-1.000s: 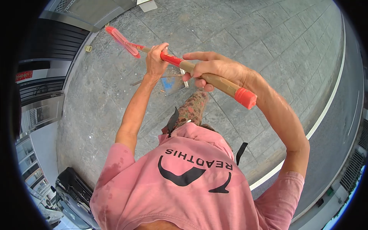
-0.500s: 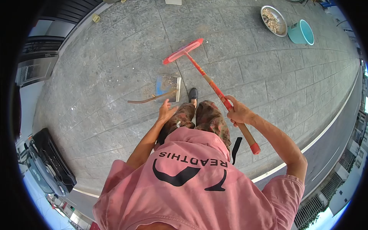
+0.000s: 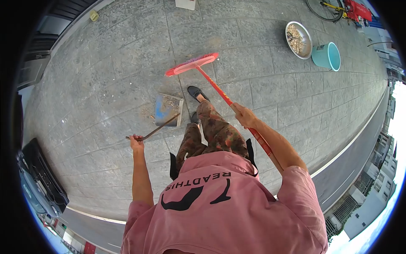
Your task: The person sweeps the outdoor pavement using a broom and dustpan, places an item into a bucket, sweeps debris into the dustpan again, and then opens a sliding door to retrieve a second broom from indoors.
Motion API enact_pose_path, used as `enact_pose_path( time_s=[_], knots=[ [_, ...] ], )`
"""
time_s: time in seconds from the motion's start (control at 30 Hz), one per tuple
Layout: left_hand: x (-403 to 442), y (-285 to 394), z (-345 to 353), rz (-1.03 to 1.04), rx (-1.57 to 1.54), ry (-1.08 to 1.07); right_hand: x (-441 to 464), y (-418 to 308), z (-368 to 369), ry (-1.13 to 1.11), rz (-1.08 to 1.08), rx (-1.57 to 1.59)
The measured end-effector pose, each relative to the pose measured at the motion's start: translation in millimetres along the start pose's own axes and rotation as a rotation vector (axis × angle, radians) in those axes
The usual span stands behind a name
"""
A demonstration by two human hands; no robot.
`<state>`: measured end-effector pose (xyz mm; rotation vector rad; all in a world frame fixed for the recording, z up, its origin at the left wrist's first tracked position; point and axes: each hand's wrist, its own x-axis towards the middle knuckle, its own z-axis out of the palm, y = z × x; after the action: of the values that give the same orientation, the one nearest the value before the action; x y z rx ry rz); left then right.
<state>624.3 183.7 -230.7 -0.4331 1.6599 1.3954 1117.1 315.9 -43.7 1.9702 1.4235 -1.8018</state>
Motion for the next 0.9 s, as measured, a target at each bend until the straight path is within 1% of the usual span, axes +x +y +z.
enact_pose_path(
  time_s=[0.03,0.13,0.17,0.27,0.33,0.43,0.47,0.53,0.6,0.73,0.83,0.9],
  knots=[
    [-7.0,1.7,-1.6,0.007,-0.017,-0.043,-9.1,0.8,-11.5,0.047,0.027,0.022],
    [-44.1,-5.2,19.1,0.09,0.06,0.129,-7.8,8.0,-60.3,0.185,0.124,0.162],
    [-55.9,-4.9,23.2,0.103,0.074,0.12,2.4,6.0,-80.5,0.231,0.132,0.176],
    [-87.0,1.9,25.6,0.154,0.149,0.105,75.0,10.9,-144.5,0.343,0.136,0.184],
    [-108.9,12.8,27.0,0.193,0.243,0.101,136.4,23.8,-170.1,0.424,0.146,0.148],
    [-131.6,27.3,19.0,0.218,0.377,0.139,169.0,23.2,-156.6,0.441,0.187,-0.015],
    [-136.9,30.1,12.1,0.234,0.414,0.133,165.0,25.0,-146.1,0.418,0.19,-0.012],
    [-145.0,29.6,3.6,0.267,0.471,0.111,134.9,25.6,-124.2,0.385,0.189,-0.014],
    [-141.6,28.5,-1.3,0.272,0.517,0.109,109.3,42.5,-94.2,0.324,0.115,0.022],
    [-126.7,21.6,-5.1,0.283,0.524,0.075,58.4,28.1,-29.3,0.157,0.081,0.122],
    [-124.8,26.5,-20.2,0.263,0.504,0.067,19.0,5.7,-12.6,0.04,0.066,0.176],
    [-129.6,36.6,-41.8,0.291,0.513,0.078,-5.4,1.4,-1.1,0.058,0.052,0.226]
  ],
)
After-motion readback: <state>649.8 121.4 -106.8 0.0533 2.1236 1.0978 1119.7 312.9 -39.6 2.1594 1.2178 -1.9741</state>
